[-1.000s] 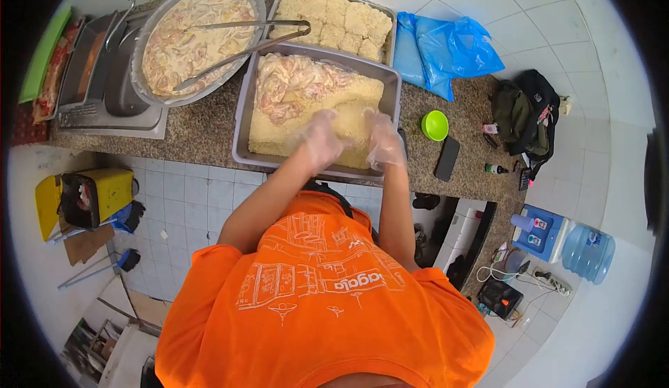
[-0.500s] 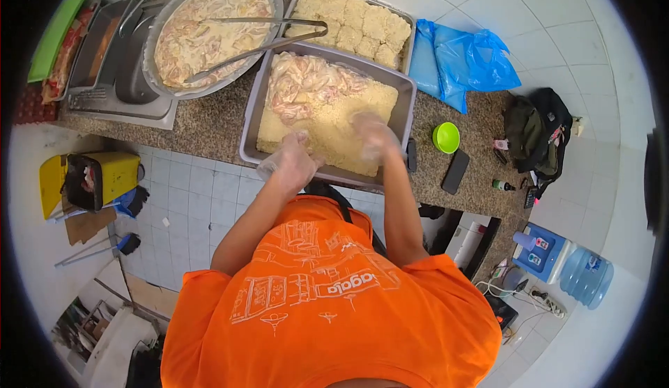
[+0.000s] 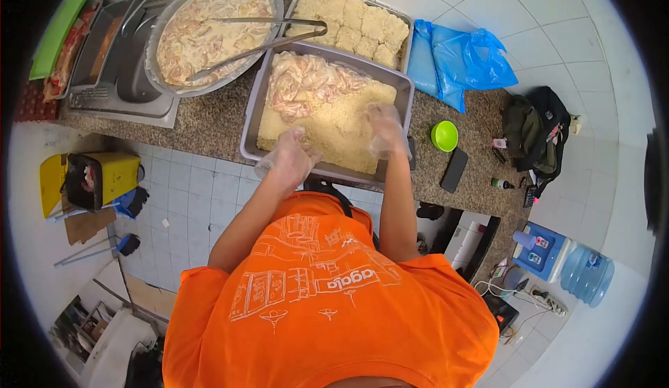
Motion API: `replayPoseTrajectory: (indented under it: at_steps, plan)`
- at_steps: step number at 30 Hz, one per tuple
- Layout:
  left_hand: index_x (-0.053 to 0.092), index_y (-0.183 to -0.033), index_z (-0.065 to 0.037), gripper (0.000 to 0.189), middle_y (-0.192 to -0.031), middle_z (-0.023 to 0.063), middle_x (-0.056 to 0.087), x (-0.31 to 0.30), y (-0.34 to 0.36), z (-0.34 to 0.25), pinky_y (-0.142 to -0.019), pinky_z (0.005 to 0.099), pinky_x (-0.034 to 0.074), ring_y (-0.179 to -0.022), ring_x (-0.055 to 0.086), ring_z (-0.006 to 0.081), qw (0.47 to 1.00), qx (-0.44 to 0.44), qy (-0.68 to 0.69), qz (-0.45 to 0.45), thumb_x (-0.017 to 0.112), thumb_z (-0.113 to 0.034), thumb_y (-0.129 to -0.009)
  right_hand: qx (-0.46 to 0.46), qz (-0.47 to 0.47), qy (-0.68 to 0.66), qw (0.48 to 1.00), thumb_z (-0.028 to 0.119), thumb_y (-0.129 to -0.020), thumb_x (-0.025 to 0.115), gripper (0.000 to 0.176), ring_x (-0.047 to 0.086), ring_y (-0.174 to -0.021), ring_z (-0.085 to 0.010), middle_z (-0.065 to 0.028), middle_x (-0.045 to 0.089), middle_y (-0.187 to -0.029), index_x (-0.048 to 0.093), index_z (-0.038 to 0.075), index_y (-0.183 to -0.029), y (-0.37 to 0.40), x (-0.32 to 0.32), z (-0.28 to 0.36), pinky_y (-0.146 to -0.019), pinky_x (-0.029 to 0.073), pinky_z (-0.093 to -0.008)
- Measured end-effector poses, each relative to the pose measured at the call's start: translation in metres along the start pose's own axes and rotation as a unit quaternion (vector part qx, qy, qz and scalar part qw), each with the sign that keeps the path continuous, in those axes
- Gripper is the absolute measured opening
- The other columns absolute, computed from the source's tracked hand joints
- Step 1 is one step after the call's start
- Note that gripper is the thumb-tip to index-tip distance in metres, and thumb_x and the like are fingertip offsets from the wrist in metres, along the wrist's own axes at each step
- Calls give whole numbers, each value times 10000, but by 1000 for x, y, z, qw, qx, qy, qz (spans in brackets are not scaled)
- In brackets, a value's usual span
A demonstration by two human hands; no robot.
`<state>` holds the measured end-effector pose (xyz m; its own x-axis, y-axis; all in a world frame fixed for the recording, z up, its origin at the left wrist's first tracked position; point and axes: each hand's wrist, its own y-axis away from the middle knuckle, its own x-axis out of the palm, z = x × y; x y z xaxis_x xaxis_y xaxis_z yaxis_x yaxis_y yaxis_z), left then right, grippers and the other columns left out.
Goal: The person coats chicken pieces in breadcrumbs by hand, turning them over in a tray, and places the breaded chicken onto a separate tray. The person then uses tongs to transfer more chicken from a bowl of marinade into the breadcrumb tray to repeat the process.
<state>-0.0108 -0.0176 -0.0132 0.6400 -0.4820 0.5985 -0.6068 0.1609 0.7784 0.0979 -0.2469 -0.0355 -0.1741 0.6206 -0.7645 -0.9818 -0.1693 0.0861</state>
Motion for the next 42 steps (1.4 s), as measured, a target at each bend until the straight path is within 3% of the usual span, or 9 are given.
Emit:
replayPoseTrajectory:
  at_steps: [4,10,12,13,15,18,34,37,42]
  plan:
    - [117,-1429,-2,688,-1468,302,82,0,5,-2,-1133,513,150,-1375,133,438,999,3,-9,41,432,-304,-897,42,-58,193,978,317,-834,598,360,615,-885,-376,-258,643,-895,615,-18,-964,12,0,25,-765,487,-418]
    - [-14,-1463,-21,727,-1470,302,98,2,7,-4,-1141,508,136,-1387,122,423,1000,-9,0,11,391,-272,-914,212,63,-40,975,363,-766,665,471,605,-969,-359,-222,637,-992,620,25,-1092,8,23,-12,-845,481,-411]
    - [10,-1462,-19,717,-1469,305,105,3,6,-5,-1140,504,143,-1390,119,419,999,-14,-12,48,389,-285,-914,-164,181,304,921,363,-747,682,503,569,-1053,-343,-215,622,-1065,616,21,-1109,8,30,-49,-927,434,-405]
    - [10,-1462,-19,717,-1469,305,105,0,3,-3,-1140,504,143,-1390,119,419,999,-13,-11,49,389,-285,-914,-165,181,306,920,363,-747,682,503,569,-1053,-343,-215,622,-1065,616,21,-1109,10,41,-55,-927,434,-405]
    - [27,-1457,-9,713,-1473,308,88,-6,-5,-2,-1140,499,148,-1397,106,409,999,-11,-22,46,388,-296,-913,63,-14,151,986,382,-736,688,526,548,-1079,-341,-200,634,-1053,610,19,-1109,14,63,-59,-944,409,-401]
    - [31,-1451,0,716,-1483,299,72,-3,-2,-3,-1140,498,150,-1403,93,399,999,-17,-10,30,392,-298,-910,152,8,75,986,410,-736,683,575,539,-1054,-389,-233,613,-1068,596,-28,-1099,27,15,30,-933,415,-400]
    - [29,-1441,19,689,-1483,303,100,-4,-3,-3,-1127,530,186,-1394,126,419,1000,-18,24,5,378,-265,-919,124,142,-451,872,108,-781,734,519,586,-981,-191,-133,605,-1103,506,-57,-1217,-42,-115,108,-828,500,-317]
    - [21,-1433,45,682,-1474,319,104,-2,1,-4,-1121,531,205,-1388,140,425,999,-19,27,7,370,-252,-928,-34,186,-173,967,129,-802,713,555,594,-994,-212,-135,595,-1121,461,-65,-1256,-128,-129,89,-822,522,-349]
    - [77,-1416,53,655,-1461,314,141,-1,4,-7,-1114,512,233,-1380,171,416,998,-35,50,-13,386,-263,-932,-28,311,-224,923,178,-859,658,519,583,-1027,-207,-130,572,-1145,439,-51,-1270,-225,-98,80,-818,544,-393]
